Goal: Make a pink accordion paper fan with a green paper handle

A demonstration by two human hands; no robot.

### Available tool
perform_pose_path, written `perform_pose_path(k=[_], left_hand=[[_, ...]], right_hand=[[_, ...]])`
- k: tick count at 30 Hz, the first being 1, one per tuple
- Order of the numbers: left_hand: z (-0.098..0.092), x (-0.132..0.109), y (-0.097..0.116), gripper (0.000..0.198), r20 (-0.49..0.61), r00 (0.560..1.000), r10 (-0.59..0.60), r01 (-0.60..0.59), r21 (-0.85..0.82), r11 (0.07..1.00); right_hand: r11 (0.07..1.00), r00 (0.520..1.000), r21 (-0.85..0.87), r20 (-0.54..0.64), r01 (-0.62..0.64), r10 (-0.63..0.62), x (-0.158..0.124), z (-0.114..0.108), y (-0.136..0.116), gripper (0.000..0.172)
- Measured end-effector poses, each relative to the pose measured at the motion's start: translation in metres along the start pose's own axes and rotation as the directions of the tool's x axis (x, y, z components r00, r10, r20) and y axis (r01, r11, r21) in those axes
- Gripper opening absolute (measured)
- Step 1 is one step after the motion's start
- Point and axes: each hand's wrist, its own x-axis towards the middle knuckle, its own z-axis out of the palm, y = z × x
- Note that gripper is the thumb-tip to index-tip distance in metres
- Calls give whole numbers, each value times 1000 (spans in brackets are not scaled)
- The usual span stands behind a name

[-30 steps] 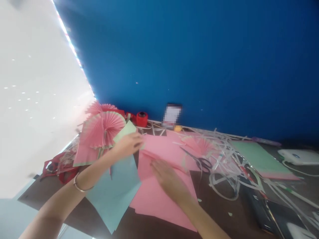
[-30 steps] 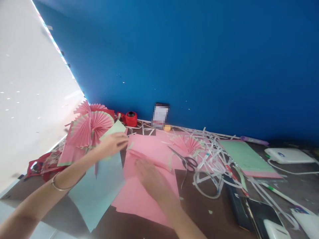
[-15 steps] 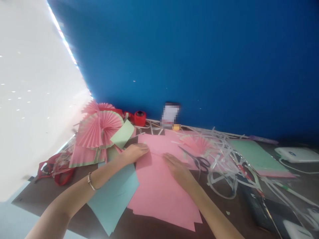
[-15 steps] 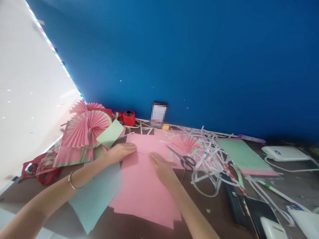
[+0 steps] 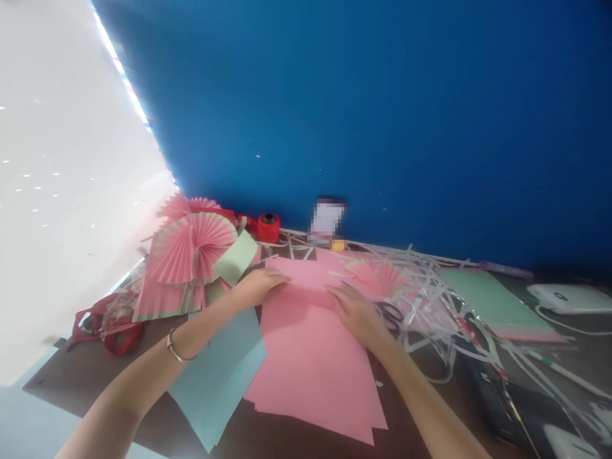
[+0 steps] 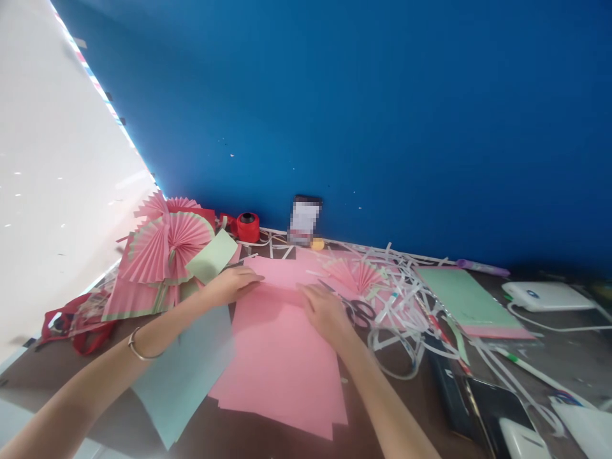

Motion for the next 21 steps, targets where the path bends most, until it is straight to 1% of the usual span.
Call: perform_pose_path(k=[1,2,4,5,7,10,12,14,16,19,21], left_hand=[[-5,1,1,23,-16,999,-35,34,-91,995],[-10,3,1,23,-7,997,-73,71,-174,982],[-18,6,0,21,64,988,-140,153,-300,941],[-21,7,-2,19,113,980,-165,194,-341,920],[-24,10,-7,17,208,959,-191,260,-386,885],[-21,13,-19,17,324,924,-204,330,-403,854],[-18,15,-26,17,364,904,-222,363,-384,849],[-16,15,-31,16,382,896,-227,368,-352,861],[-17,15,-33,15,382,896,-225,354,-311,882],[-18,16,-36,15,375,902,-217,324,-252,912],[-17,16,-39,15,371,909,-191,290,-233,928]], right_hand=[[996,998,66,47,-53,50,3,-7,3,29],[987,989,123,119,-105,90,7,-14,5,28],[959,944,202,303,-199,131,14,-27,9,27],[943,919,223,362,-245,153,17,-31,11,27],[919,885,249,431,-307,179,22,-33,15,26],[896,863,289,476,-337,171,24,-25,21,24],[886,847,302,506,-352,164,22,-16,27,25],[881,837,295,516,-371,180,20,-9,32,27],[884,846,293,500,-365,183,18,-6,35,27],[903,876,295,457,-312,153,16,-5,39,26],[921,891,264,428,-286,154,17,-5,40,24]])
